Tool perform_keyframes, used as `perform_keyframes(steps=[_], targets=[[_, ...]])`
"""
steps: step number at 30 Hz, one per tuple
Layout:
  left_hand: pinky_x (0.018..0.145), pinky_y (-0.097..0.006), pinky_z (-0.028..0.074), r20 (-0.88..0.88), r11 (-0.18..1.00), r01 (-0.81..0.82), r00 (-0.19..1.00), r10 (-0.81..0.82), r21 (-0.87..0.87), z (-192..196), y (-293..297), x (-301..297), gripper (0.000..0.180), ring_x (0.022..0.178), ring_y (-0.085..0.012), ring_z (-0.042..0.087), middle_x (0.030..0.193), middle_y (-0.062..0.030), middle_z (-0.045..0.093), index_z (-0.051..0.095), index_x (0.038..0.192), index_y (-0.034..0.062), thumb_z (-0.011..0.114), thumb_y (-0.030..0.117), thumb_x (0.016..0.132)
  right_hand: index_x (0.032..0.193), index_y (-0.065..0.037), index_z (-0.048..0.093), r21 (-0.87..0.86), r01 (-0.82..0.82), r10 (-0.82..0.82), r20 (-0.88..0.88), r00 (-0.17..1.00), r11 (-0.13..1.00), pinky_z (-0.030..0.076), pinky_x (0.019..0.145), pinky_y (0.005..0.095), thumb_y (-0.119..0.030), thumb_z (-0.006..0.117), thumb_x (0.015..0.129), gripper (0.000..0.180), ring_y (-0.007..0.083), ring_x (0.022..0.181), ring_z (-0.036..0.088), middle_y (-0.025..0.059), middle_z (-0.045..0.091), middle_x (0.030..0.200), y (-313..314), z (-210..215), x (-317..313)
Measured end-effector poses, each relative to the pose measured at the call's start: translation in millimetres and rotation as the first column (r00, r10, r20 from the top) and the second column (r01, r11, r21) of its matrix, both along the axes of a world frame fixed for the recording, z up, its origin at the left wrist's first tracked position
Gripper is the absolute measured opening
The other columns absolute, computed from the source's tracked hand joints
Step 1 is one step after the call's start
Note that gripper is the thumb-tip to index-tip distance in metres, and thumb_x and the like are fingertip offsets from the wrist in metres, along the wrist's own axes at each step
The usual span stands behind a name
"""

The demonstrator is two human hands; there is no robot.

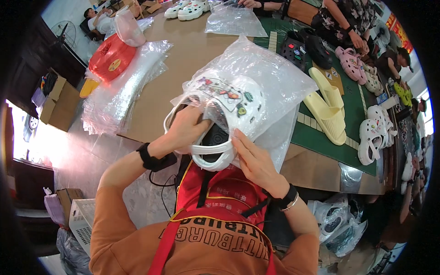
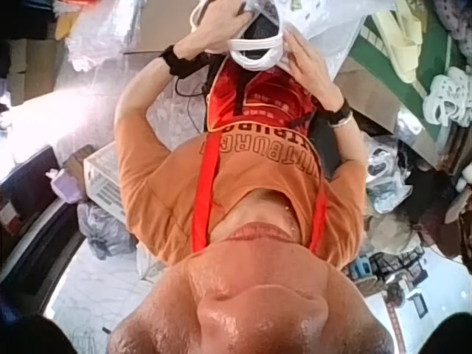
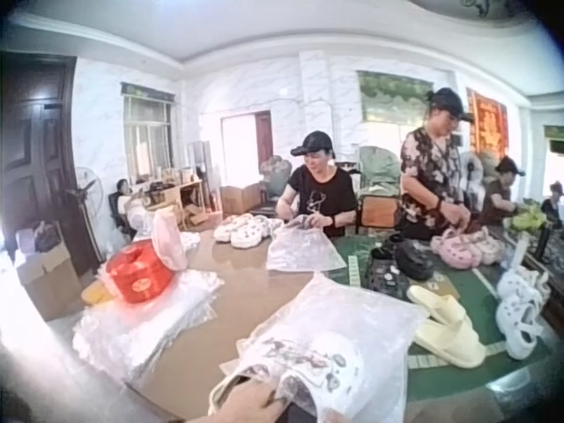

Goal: Packing pairs of clog-style shoes and slippers into transparent plastic bags at a packing station.

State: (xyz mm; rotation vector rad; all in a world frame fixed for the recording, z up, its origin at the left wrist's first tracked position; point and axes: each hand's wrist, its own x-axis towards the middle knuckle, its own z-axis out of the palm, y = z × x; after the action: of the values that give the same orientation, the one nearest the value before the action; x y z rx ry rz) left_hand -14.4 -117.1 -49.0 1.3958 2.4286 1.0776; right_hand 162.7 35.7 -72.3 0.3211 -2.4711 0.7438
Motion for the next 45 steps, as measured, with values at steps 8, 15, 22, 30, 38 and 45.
perform_keyframes(steps=[8,15,22,30,38,45], targets=[[0.079,-0.036,0.044,-0.001,0.944,0.304,0.952,-0.307,-0.129,10,-6,-16,0.035,0.088,-0.0307,0.057,0.092,-0.0157,0.059,0.053,0.113,0.0045,0.056,0.021,0.082,0.118,-0.008,0.050,-0.086,0.139,-0.125,0.152,0.980,0.986,0.050,0.061,0.0338,0.008,0.055,0.070,0.051,0.0268,0.075,0.061,0.0179,0.042,0.128,-8,-20,19],[0.077,-0.029,0.045,0.204,0.994,-0.083,0.977,0.068,0.066,-2,-36,-78,0.036,0.090,-0.0162,0.057,0.100,-0.0134,0.061,0.053,0.114,0.0043,0.056,0.012,0.079,0.105,-0.003,0.047,-0.426,0.384,-0.360,0.140,0.923,0.819,0.050,0.068,0.0308,0.006,0.059,0.073,0.034,0.0229,0.076,0.060,0.0141,0.047,0.112,-20,-38,24],[0.081,-0.035,0.043,0.172,0.991,-0.098,0.982,0.081,0.089,-82,-31,-105,0.034,0.093,-0.0291,0.054,0.102,-0.0161,0.055,0.054,0.113,0.0059,0.054,0.020,0.083,0.103,0.000,0.047,-0.559,0.450,-0.077,0.565,0.821,0.696,0.048,0.071,0.0276,-0.007,0.061,0.077,0.030,0.0185,0.084,0.058,0.0141,0.054,0.102,-14,-40,24],[0.070,-0.035,0.043,0.232,0.959,-0.282,0.935,0.267,0.035,-56,-16,-71,0.027,0.078,-0.0286,0.056,0.083,-0.0173,0.058,0.056,0.094,0.0022,0.049,0.026,0.086,0.102,0.003,0.050,-0.734,0.472,-0.001,0.540,0.841,0.488,0.046,0.068,0.0260,-0.014,0.061,0.076,0.033,0.0150,0.078,0.060,0.0117,0.061,0.089,-11,-77,23],[0.050,-0.023,0.040,0.674,0.838,-0.440,0.728,0.123,0.323,12,6,-66,0.024,0.059,-0.0095,0.049,0.071,-0.0056,0.054,0.050,0.097,-0.0041,0.051,0.016,0.085,0.089,-0.001,0.052,-0.726,0.461,-0.040,0.516,0.856,0.510,0.050,0.064,0.0260,-0.019,0.046,0.090,0.019,0.0146,0.071,0.061,0.0086,0.061,0.077,45,46,11],[0.040,-0.021,0.037,0.548,0.959,-0.142,0.836,-0.017,0.246,79,18,-82,0.028,0.050,-0.0079,0.048,0.072,-0.0035,0.056,0.056,0.109,-0.0010,0.046,0.015,0.087,0.083,-0.005,0.051,-0.600,0.515,-0.203,0.510,0.836,0.612,0.044,0.051,0.0209,-0.024,0.042,0.089,0.021,0.0097,0.059,0.058,0.0038,0.059,0.073,103,124,-9]])
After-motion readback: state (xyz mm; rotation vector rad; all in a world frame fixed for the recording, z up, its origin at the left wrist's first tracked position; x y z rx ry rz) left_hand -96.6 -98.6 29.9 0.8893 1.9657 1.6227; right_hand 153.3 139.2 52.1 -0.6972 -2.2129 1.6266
